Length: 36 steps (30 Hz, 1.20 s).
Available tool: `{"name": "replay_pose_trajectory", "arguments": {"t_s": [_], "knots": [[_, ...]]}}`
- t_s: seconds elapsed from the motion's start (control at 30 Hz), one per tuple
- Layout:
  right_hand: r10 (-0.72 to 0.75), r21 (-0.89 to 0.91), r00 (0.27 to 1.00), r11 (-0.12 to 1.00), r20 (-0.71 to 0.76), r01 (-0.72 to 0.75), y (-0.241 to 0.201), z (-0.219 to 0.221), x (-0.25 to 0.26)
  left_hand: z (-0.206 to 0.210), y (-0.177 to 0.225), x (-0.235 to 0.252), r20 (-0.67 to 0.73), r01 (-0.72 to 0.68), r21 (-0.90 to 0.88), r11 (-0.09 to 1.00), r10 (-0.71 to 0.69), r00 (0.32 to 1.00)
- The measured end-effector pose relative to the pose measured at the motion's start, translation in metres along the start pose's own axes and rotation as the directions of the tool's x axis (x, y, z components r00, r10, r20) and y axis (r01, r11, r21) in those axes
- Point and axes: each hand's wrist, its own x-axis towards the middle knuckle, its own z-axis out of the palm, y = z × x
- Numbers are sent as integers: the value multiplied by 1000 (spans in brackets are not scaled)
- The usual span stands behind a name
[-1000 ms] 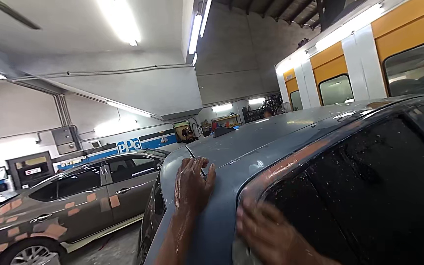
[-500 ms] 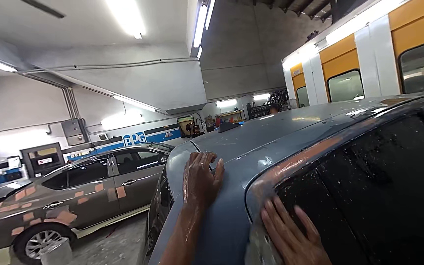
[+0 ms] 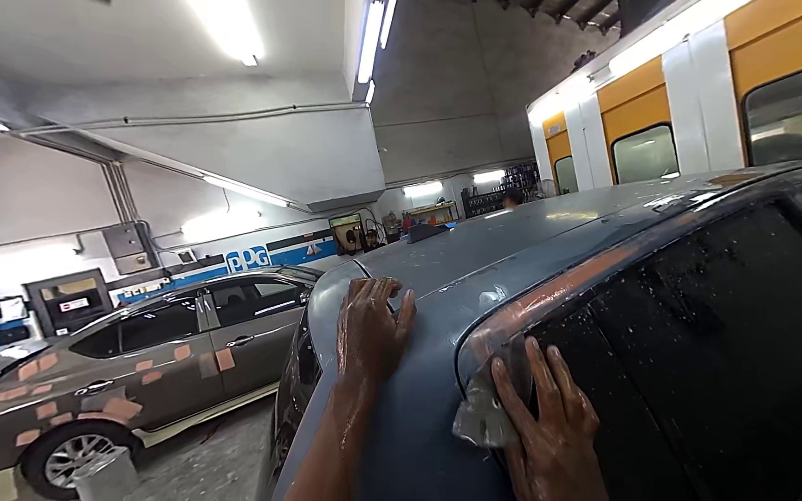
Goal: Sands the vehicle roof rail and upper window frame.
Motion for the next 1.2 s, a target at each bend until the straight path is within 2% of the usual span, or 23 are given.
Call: {"name": "replay_pose_trajectory", "arguments": {"t_s": [0.1,0.23,0.27,0.37,0.43,0.5,0.57,0.6,0.67,0.73,0.83,0.9,0.97,1.0,1.03,1.1,1.17,1.2], "knots": [[-14,-6,992,1000,127,15,1,-16,-24,-3,0,-1,1,0,10,1000,0,1000],[-109,-15,992,994,-69,109,7,14,32,-2,3,0,7,-3,17,1000,3,1000],[-130,-2,989,991,-71,130,5,16,38,-2,3,-2,0,-1,15,1000,1,1000],[-267,90,960,961,79,260,0,2,11,-3,1,-2,-9,-5,-2,1000,5,1000],[-361,115,930,929,74,351,13,4,20,-3,1,2,-9,-2,-8,1000,2,1000],[-305,43,951,951,-55,307,23,14,46,-2,2,0,-5,-7,-9,1000,7,1000],[-167,-19,981,986,-103,166,12,20,59,-3,3,0,-8,-6,1,1000,6,1000],[-149,-13,984,989,-101,148,-1,21,54,-3,3,0,-8,-6,5,1000,6,1000],[-217,14,972,976,-87,219,-17,22,44,-2,1,1,-17,-15,8,1000,15,1000],[-285,8,953,958,-108,287,11,18,55,0,1,0,-16,-14,8,1000,14,1000],[-188,-42,969,982,-163,184,58,11,91,0,2,0,-15,-20,4,1000,20,1000],[-151,32,978,987,-141,157,29,14,81,-1,2,0,2,-27,3,1000,27,1000],[-259,97,956,957,-137,273,-8,21,58,0,-2,2,14,-39,-9,999,39,999],[-330,100,935,934,-134,344,-6,22,56,2,-3,1,14,-40,-21,999,41,999],[-383,97,915,913,-127,396,13,21,64,4,-4,0,8,-42,-32,999,42,999],[-420,59,900,901,-120,429,84,10,96,6,-5,0,-5,-45,-33,998,45,999],[-336,79,930,934,-145,350,156,-3,129,6,-3,0,-18,-51,-25,998,50,999],[-264,65,950,958,-167,278,173,-6,137,6,-1,2,-26,-50,-15,999,49,998]]}}
